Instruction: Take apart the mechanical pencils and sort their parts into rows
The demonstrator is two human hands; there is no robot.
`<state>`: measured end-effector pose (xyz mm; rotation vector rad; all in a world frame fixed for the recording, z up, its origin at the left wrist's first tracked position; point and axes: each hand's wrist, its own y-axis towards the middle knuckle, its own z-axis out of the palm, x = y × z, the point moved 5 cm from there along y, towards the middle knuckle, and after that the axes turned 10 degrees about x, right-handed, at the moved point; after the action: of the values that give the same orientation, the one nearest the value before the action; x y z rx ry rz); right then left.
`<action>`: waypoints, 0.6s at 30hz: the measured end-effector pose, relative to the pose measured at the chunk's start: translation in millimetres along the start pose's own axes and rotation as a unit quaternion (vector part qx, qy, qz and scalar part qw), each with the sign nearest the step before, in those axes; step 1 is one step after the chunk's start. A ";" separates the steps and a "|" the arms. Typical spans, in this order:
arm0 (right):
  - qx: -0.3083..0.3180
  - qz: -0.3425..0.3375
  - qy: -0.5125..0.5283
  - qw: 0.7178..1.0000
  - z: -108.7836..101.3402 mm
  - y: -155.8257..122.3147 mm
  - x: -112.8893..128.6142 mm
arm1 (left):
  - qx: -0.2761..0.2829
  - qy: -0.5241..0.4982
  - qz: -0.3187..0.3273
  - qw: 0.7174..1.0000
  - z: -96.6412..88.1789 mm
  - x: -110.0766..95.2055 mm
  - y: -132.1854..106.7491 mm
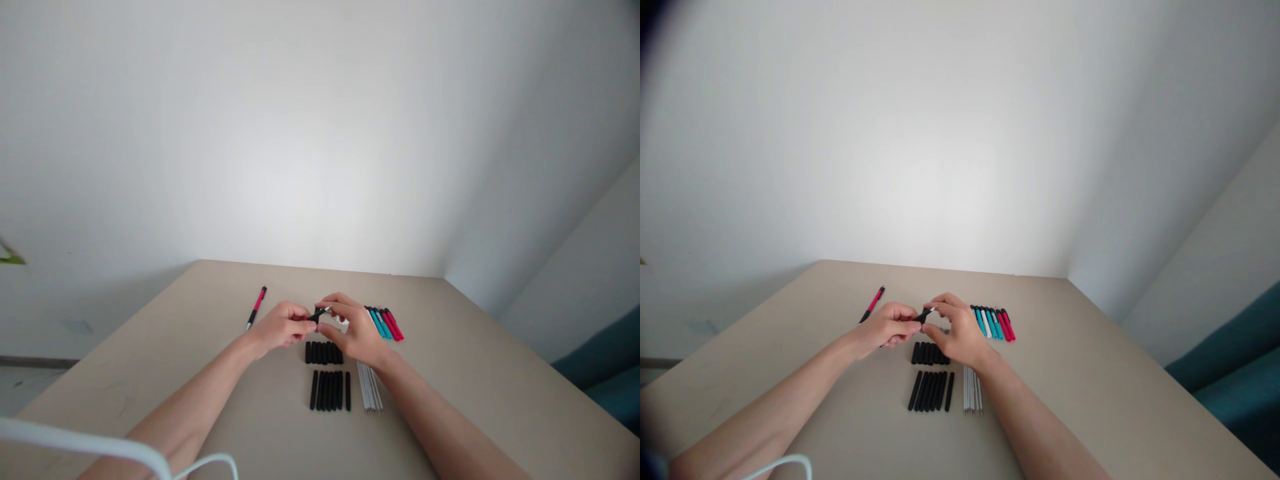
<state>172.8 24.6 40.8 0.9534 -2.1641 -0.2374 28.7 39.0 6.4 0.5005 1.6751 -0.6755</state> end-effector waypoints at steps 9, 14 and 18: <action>0.023 -0.009 -0.001 1.000 7.0 0.6 1.1 | 0.039 -0.031 -0.035 0.998 -2.6 0.8 -3.4; 0.000 0.013 -0.008 1.000 11.5 1.1 -3.9 | -0.007 -0.020 -0.023 1.000 -9.0 -1.2 -2.5; -0.031 0.033 -0.001 0.999 12.1 1.3 -7.8 | -0.007 -0.041 -0.018 0.999 -8.0 -2.0 -3.2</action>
<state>167.1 29.5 28.5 0.8454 -2.1739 -0.2723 21.2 42.1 9.9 0.4287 1.6133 -0.7008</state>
